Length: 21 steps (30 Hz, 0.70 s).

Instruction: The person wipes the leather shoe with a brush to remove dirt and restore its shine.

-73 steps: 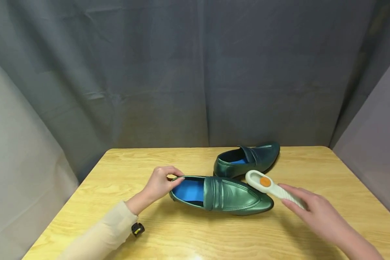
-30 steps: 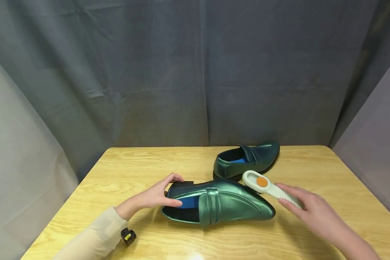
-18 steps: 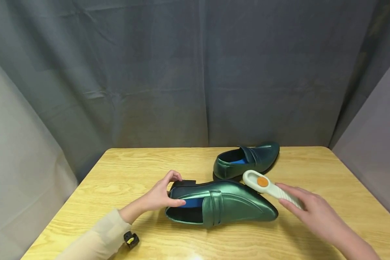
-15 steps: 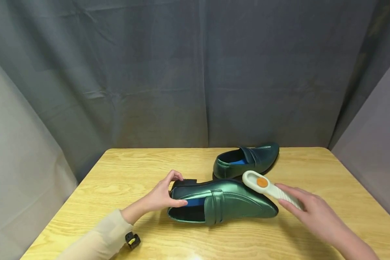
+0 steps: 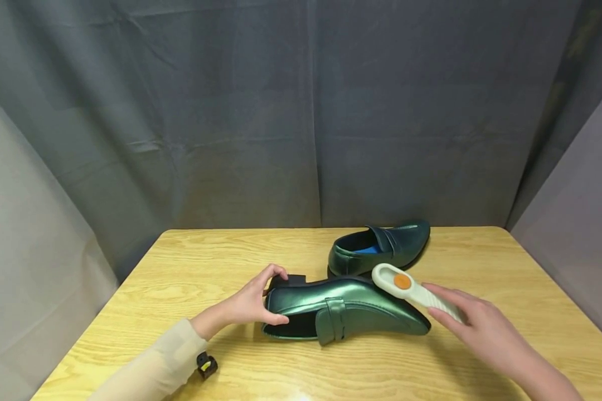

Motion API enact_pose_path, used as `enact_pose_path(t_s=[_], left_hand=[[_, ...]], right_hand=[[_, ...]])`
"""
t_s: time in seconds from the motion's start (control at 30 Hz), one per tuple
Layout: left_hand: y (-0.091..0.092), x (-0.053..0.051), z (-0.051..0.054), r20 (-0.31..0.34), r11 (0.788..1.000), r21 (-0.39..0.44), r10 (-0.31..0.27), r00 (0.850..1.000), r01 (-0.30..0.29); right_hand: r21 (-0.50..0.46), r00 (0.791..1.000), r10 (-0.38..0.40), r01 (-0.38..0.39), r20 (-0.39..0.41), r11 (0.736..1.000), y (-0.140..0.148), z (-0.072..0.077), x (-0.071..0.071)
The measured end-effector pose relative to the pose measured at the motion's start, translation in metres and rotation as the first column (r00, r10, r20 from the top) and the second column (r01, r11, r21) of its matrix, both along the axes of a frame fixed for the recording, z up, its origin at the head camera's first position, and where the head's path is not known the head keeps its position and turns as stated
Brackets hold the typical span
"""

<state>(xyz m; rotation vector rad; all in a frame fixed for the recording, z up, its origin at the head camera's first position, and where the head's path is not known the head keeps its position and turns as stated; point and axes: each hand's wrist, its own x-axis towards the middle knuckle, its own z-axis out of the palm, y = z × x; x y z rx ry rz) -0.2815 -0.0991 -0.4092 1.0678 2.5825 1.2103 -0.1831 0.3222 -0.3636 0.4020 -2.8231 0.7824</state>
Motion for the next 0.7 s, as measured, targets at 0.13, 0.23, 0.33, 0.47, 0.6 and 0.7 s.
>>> enact_pose_path(t_s=[0.13,0.23,0.33,0.47,0.6,0.7], left_hand=[[-0.002,-0.001,0.000,0.031,1.000,-0.004,-0.024,0.999,0.024],[-0.003,0.000,0.001,0.023,0.999,-0.024,-0.037,0.999,0.037],[-0.005,0.001,0.003,0.001,0.997,-0.058,-0.049,0.999,0.049],[-0.010,0.003,0.005,-0.034,0.988,-0.141,-0.066,0.997,0.061],[-0.016,0.006,0.008,-0.032,0.967,-0.250,-0.056,0.998,0.046],[-0.020,0.007,0.007,0.030,0.951,-0.309,-0.021,0.999,0.029]], right_hand=[[-0.002,1.000,0.002,-0.002,0.005,1.000,-0.001,0.001,-0.001],[-0.006,1.000,0.008,-0.008,-0.003,1.000,-0.001,0.002,-0.001],[-0.010,1.000,0.007,-0.007,0.010,1.000,-0.001,0.002,-0.001],[-0.008,0.999,-0.012,0.012,0.042,1.000,-0.001,0.003,-0.001],[-0.013,0.999,-0.034,0.034,0.018,0.999,0.000,0.005,-0.001],[-0.014,0.999,-0.045,0.045,-0.004,0.999,0.000,0.006,-0.001]])
